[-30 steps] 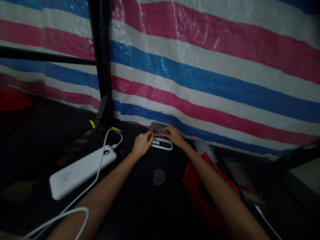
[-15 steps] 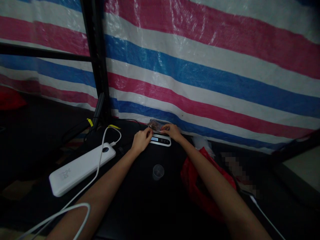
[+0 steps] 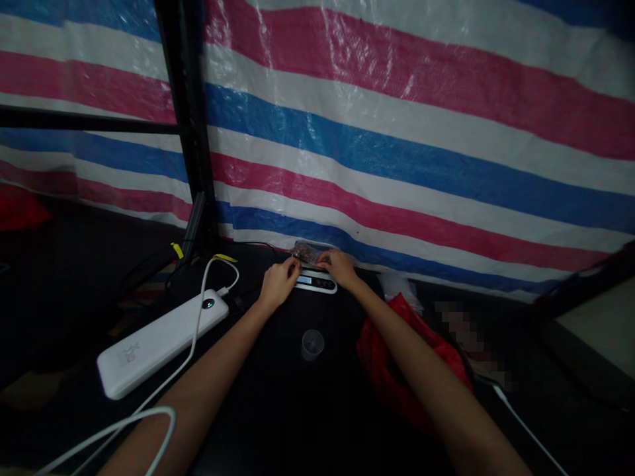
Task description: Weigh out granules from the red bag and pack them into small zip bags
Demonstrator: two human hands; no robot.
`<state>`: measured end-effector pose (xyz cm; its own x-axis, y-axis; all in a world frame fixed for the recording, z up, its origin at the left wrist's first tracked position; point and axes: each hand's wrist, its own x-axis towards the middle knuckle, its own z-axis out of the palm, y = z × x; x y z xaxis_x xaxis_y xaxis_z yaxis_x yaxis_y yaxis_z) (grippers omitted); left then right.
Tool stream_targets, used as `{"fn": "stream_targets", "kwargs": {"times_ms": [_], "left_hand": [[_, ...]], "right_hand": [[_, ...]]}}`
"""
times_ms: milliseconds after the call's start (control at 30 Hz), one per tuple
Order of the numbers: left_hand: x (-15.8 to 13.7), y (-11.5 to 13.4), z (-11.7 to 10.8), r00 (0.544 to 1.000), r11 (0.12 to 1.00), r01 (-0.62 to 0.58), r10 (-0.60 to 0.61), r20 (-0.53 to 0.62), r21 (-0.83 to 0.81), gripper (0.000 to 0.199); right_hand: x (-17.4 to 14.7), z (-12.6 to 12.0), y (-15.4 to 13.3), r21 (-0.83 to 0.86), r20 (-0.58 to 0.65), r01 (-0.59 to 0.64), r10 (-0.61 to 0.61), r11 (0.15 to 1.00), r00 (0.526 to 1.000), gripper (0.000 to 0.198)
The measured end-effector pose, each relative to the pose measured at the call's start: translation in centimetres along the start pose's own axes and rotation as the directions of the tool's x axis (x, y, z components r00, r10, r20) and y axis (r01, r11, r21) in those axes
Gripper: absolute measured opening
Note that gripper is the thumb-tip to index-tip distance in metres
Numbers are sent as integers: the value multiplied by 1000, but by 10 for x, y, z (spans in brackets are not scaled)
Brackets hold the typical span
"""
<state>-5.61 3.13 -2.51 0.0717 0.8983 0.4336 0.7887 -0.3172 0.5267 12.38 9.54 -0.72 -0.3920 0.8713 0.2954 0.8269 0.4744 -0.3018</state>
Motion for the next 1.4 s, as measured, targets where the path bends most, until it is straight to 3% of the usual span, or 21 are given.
{"fn": "stream_targets", "kwargs": {"times_ms": [200,367,467,633,767,1033,1133,1200,1233,1300,1333,1400], "left_hand": [[0,1,-1,1000,1000,-3,3,0,11,30],[1,1,-1,1000,999,-7,6,2,40,32],[1,1,0,1000,999,-8,8,0,54,31],[-1,2,-1,1000,999,-14,13,23,49,32],[-2,4,-2,999,999,-7,5,54,50,33],[-2,8,-5,994,997,20,-28,110,76,34],[-1,7,-4,994,996,24,-32,101,84,34],[-1,5,-3,996,996,14,-22,91,88,34],[0,4,-3,996,996,7,-15,90,88,34],[0,3,-2,996,996,-11,3,94,89,34],[0,3,-2,995,996,-18,9,97,90,34],[0,3,-2,996,995,-21,12,94,95,34]], "right_hand": [[-17,-15,-7,-68,-6,44,-44,997,999,8],[-45,-53,-3,35,-99,33,-30,999,995,12],[-81,-87,-2,124,-95,3,9,992,995,20],[-161,-126,3,149,97,-115,101,982,990,16],[-206,-128,7,157,158,-152,127,976,979,13],[-230,-122,25,317,47,-101,91,943,995,20],[-237,-126,46,269,-56,-155,177,950,983,23],[-244,-128,61,146,-185,-344,367,927,911,28],[-249,-128,68,69,-242,-485,486,872,840,32],[-255,-128,77,-83,-286,-735,690,673,664,45],[-256,-127,79,-144,-286,-802,752,579,594,53],[-254,-125,79,-221,-262,-851,812,476,522,69]]}}
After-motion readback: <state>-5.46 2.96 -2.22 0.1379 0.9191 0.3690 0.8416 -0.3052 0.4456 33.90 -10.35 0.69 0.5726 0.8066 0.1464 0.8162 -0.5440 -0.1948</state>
